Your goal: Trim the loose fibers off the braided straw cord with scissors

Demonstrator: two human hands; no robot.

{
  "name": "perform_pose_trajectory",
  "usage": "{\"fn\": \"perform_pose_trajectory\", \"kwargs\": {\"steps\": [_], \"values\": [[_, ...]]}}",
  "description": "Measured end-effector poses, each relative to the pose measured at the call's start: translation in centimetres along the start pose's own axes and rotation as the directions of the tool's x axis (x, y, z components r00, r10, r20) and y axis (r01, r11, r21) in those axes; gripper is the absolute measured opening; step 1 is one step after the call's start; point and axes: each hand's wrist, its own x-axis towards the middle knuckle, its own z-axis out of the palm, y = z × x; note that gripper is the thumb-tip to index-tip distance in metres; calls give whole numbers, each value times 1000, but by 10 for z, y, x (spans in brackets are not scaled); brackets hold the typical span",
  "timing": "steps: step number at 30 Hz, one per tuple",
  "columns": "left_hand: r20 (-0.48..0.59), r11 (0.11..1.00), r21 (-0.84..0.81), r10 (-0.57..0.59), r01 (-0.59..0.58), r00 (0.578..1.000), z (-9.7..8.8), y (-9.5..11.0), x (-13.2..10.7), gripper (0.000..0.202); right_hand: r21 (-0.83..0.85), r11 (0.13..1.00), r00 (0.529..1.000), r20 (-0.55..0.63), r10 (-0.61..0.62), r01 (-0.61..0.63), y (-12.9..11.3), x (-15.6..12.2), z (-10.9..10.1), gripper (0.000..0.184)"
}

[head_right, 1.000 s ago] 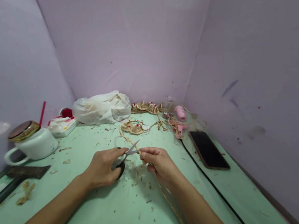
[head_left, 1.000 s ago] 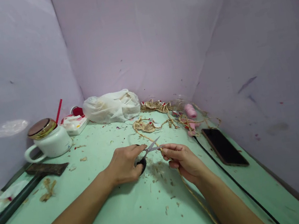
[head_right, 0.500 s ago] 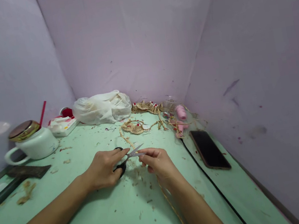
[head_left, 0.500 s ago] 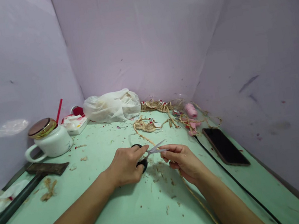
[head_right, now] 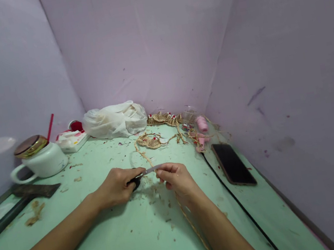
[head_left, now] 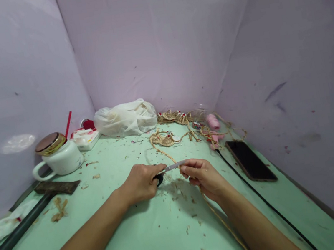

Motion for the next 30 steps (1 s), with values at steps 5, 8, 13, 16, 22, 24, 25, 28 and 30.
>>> {"fn": "perform_pose_trajectory", "kwargs": {"steps": [5,8,13,16,22,24,25,28,30], "values": [[-219,851,-489,-334,193,917,3,-9,8,27,60,997,998,24,51,-53,-1,-2,4,14],[-164,682,-679,-501,270,850,4,-14,12,31,76,992,994,50,99,-103,1,-2,6,12],[-126,680,-675,-489,286,863,8,-14,12,29,86,981,985,46,169,-172,5,2,6,28],[-166,765,-579,-449,282,878,10,-12,9,27,85,987,990,14,137,-138,7,5,4,23],[-231,888,-139,-460,439,857,6,-8,5,25,-30,998,994,-90,55,-58,12,7,1,27],[-264,858,17,-492,513,830,5,-8,4,27,-40,998,993,-105,50,-54,13,8,2,27],[-271,839,66,-505,540,819,5,-9,4,28,-30,998,992,-114,49,-53,14,9,2,26],[-273,816,83,-533,571,801,5,-12,4,33,26,999,995,-95,39,-37,14,11,4,19],[-278,815,26,-550,578,788,6,-13,5,35,46,998,995,-87,43,-39,14,11,5,15]]}}
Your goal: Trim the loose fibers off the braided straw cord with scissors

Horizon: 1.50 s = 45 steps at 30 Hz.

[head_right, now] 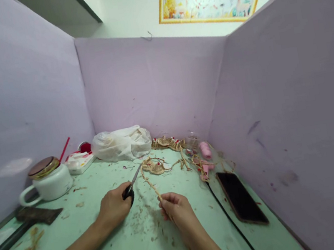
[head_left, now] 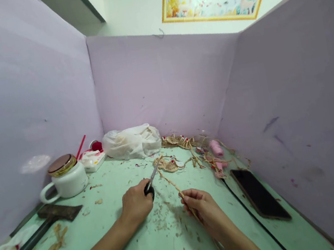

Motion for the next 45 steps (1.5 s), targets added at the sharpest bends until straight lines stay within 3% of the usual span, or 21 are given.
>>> {"fn": "perform_pose_trajectory", "kwargs": {"steps": [6,12,16,24,45], "values": [[-9,939,-338,-69,62,998,16,-5,3,32,48,995,996,13,91,-91,1,-3,4,19],[86,684,-692,-240,232,967,28,-12,14,35,125,988,995,48,83,-88,1,-3,6,14],[148,547,-783,-300,297,942,29,-12,16,38,158,984,996,55,73,-81,0,-3,6,15],[172,485,-818,-306,309,936,34,-14,17,38,144,985,995,37,92,-96,-1,-5,7,14],[149,529,-781,-359,332,921,21,-4,16,37,195,973,991,66,116,-126,8,5,7,16]]}}
